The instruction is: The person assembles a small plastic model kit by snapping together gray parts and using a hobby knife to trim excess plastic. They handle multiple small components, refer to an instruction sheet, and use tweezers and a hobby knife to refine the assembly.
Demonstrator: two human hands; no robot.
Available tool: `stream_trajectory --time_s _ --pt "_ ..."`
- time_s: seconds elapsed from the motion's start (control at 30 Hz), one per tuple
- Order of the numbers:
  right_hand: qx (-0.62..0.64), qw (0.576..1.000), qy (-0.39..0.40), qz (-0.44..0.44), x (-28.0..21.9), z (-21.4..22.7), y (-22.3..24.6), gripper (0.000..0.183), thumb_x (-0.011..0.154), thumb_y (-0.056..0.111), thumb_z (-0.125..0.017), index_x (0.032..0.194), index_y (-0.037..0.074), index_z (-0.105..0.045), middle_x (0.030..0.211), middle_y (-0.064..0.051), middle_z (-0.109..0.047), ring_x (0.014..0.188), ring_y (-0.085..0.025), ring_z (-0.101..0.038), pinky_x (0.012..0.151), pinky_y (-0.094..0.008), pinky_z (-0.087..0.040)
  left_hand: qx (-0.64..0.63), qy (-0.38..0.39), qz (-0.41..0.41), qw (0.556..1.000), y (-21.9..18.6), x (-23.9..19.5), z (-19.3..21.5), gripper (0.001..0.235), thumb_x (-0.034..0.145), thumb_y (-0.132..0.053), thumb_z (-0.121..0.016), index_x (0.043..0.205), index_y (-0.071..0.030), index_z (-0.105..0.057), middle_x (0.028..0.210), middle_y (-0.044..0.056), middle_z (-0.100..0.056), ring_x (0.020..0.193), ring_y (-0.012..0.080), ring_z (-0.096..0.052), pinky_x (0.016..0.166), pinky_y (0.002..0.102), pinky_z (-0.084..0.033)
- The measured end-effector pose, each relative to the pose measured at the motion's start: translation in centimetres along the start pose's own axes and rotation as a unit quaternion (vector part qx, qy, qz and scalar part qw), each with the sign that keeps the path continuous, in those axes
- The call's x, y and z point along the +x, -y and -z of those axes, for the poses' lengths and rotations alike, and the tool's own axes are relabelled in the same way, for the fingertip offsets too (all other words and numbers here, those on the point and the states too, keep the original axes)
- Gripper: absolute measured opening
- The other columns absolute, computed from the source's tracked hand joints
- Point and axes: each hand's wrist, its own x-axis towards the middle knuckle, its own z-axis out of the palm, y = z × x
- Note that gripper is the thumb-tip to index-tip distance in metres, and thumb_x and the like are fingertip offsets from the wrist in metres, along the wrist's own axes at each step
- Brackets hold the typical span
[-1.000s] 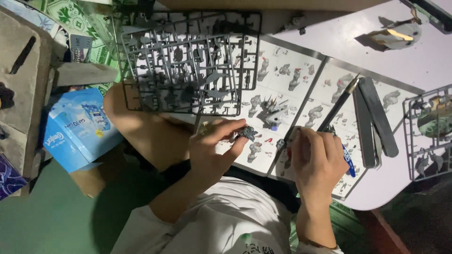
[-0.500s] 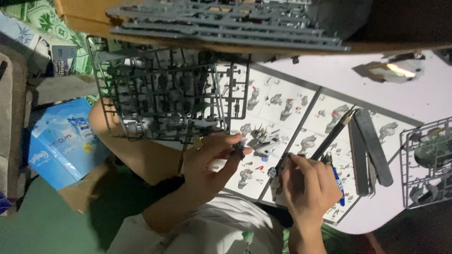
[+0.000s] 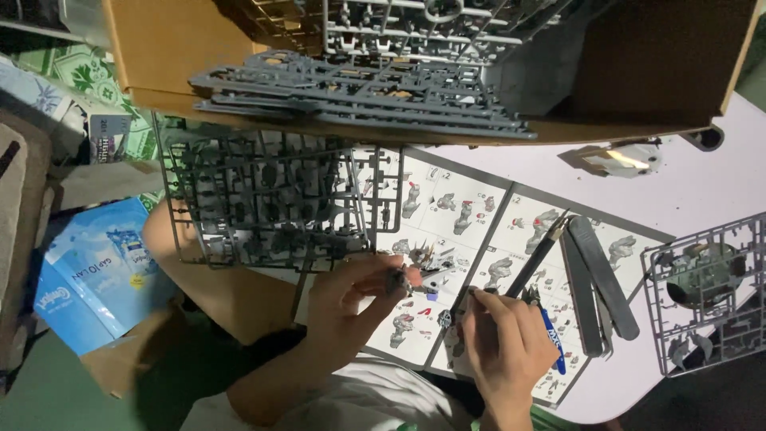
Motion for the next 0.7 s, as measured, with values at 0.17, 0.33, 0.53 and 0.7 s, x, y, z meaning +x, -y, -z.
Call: stream_trajectory --time_s 0.17,0.33,0.53,0.7 --pt "-0.005 1.000 0.022 -0.008 -0.81 -0.08 -0.51 0.009 0.086 0.009 -0.068 0.094 0.003 -0.066 0.083 -0.009 -0.066 0.067 -0.019 -0.056 0.057 -0.026 -0.042 0.004 0.010 0.003 1.000 -0.30 -0.14 0.10 0.029 0.091 -0.005 -0.064 0.119 -0.006 -0.057 0.106 0.013 -0.070 0.097 0.0232 -0.072 0.082 0.030 -0.063" --pt "-0.010 1.000 0.010 0.006 -0.77 -0.37 -0.61 0.010 0.086 0.009 -0.069 0.094 0.002 -0.066 0.082 -0.010 -0.066 0.066 -0.019 -0.056 0.055 -0.026 -0.042 -0.005 0.011 0.006 1.000 -0.46 -0.03 0.17 0.028 0.091 -0.004 -0.062 0.119 -0.005 -0.056 0.105 0.015 -0.070 0.094 0.0234 -0.073 0.080 0.030 -0.064" --pt "0.000 1.000 0.009 -0.003 -0.12 0.02 -0.11 0.006 0.088 0.007 -0.068 0.091 0.002 -0.066 0.081 -0.009 -0.066 0.066 -0.019 -0.056 0.057 -0.026 -0.042 -0.009 0.017 0.010 1.000 -0.37 -0.05 -0.05 0.030 0.090 -0.002 -0.064 0.120 -0.006 -0.057 0.102 0.012 -0.071 0.096 0.0234 -0.072 0.078 0.030 -0.065" --pt "0.006 1.000 0.014 -0.007 -0.20 -0.01 -0.40 0.007 0.086 0.008 -0.069 0.091 0.003 -0.066 0.081 -0.010 -0.065 0.064 -0.020 -0.054 0.055 -0.026 -0.039 0.002 0.017 0.006 1.000 -0.16 -0.03 -0.16 0.031 0.088 0.001 -0.065 0.118 -0.002 -0.057 0.103 0.015 -0.070 0.097 0.0261 -0.073 0.083 0.034 -0.066"
